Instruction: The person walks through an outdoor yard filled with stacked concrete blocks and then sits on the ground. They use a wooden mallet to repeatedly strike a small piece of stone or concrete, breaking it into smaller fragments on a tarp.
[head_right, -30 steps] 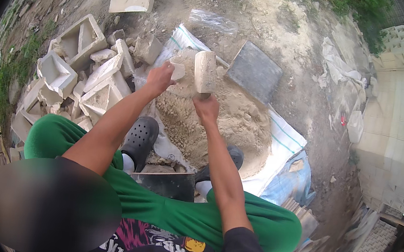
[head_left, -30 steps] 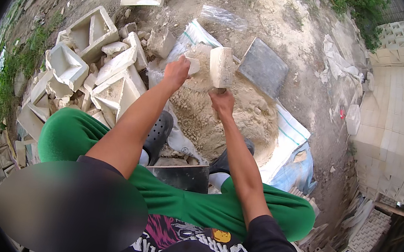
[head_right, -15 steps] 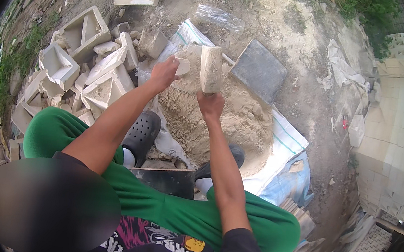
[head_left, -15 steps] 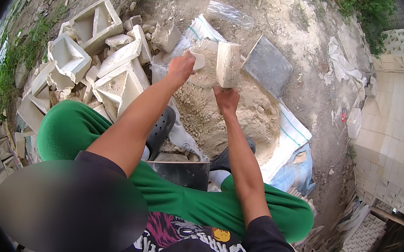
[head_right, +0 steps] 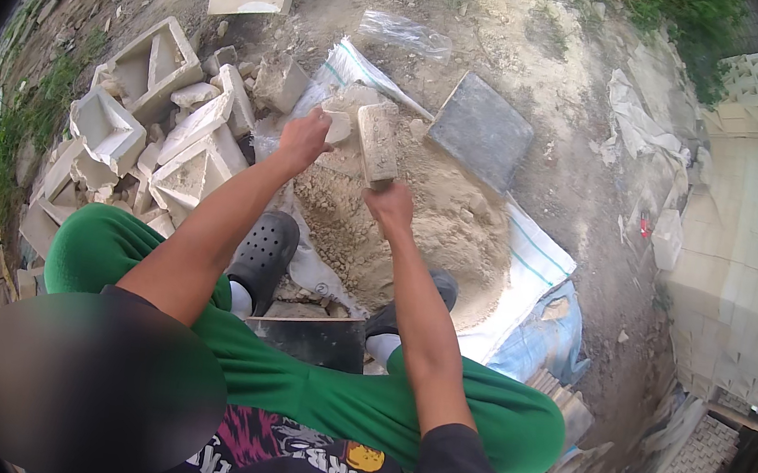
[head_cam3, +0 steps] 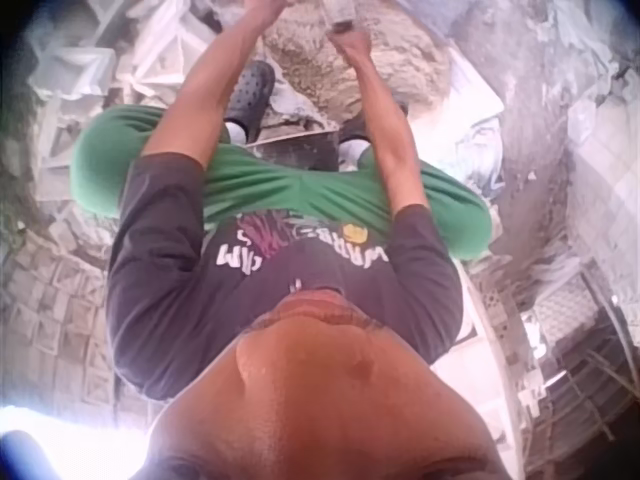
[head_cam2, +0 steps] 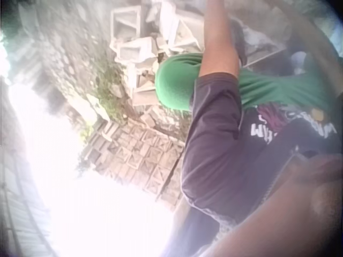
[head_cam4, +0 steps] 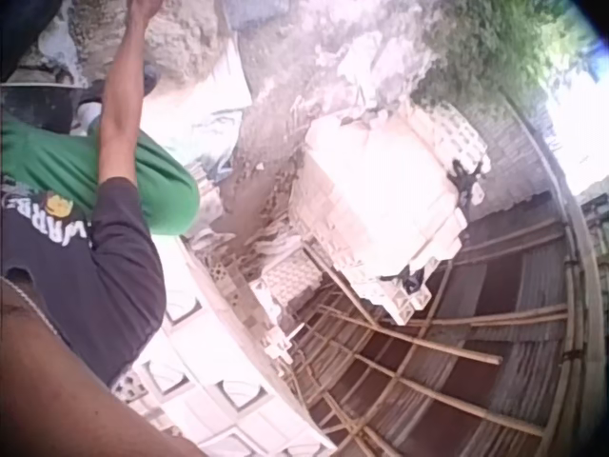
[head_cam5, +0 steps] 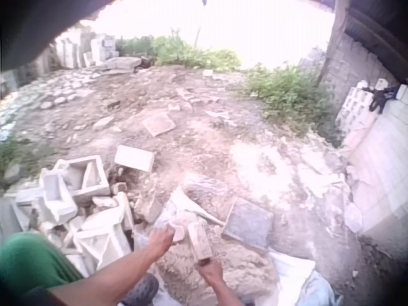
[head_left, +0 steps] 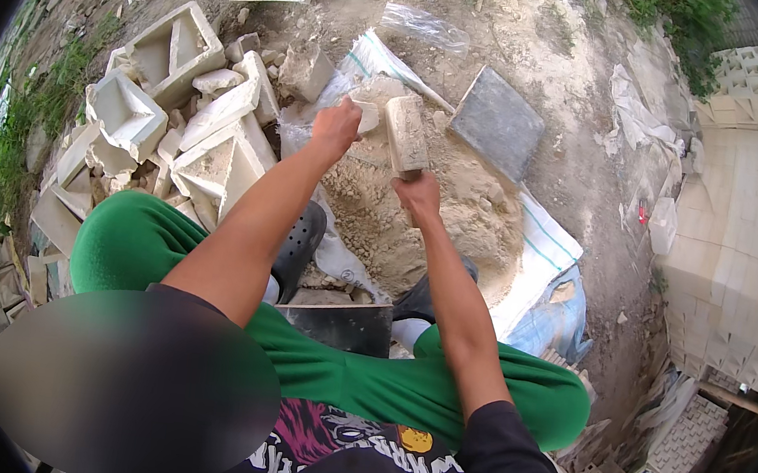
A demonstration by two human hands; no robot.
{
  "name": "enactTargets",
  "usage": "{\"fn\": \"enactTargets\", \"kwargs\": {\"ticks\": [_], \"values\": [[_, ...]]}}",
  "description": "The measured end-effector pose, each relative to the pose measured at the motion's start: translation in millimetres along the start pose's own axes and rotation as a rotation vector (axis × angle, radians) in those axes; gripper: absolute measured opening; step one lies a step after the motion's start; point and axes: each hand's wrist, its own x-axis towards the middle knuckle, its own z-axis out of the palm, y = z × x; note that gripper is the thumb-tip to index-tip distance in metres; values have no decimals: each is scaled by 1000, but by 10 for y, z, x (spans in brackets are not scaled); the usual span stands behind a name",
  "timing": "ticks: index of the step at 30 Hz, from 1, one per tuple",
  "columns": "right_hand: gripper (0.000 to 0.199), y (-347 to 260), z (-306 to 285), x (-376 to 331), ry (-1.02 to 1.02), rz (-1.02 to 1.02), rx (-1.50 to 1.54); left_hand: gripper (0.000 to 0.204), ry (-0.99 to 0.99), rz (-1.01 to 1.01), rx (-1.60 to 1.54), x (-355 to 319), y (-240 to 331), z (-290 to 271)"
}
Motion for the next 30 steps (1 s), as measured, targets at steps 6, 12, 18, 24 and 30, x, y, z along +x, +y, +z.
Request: {"fn": "enactTargets", "kwargs": {"ticks": [6,12,18,24,30], "values": [[41,-163,-13,48,138,-40,0,53,44,31,-15,-31,-42,7],[37,28,40,73,-66,125,64,49,0,28,7,-35,45,-63],[31,-87,-145,-39,-278,176,423,58,-30,10,-2,-50,38,-67],[33,-16,-177,-152,-428,347,689,63,0,24,93,-68,28,-20],[41,97,-26,-77,-337,299,526,57,-26,40,151,-18,-48,-75]]}}
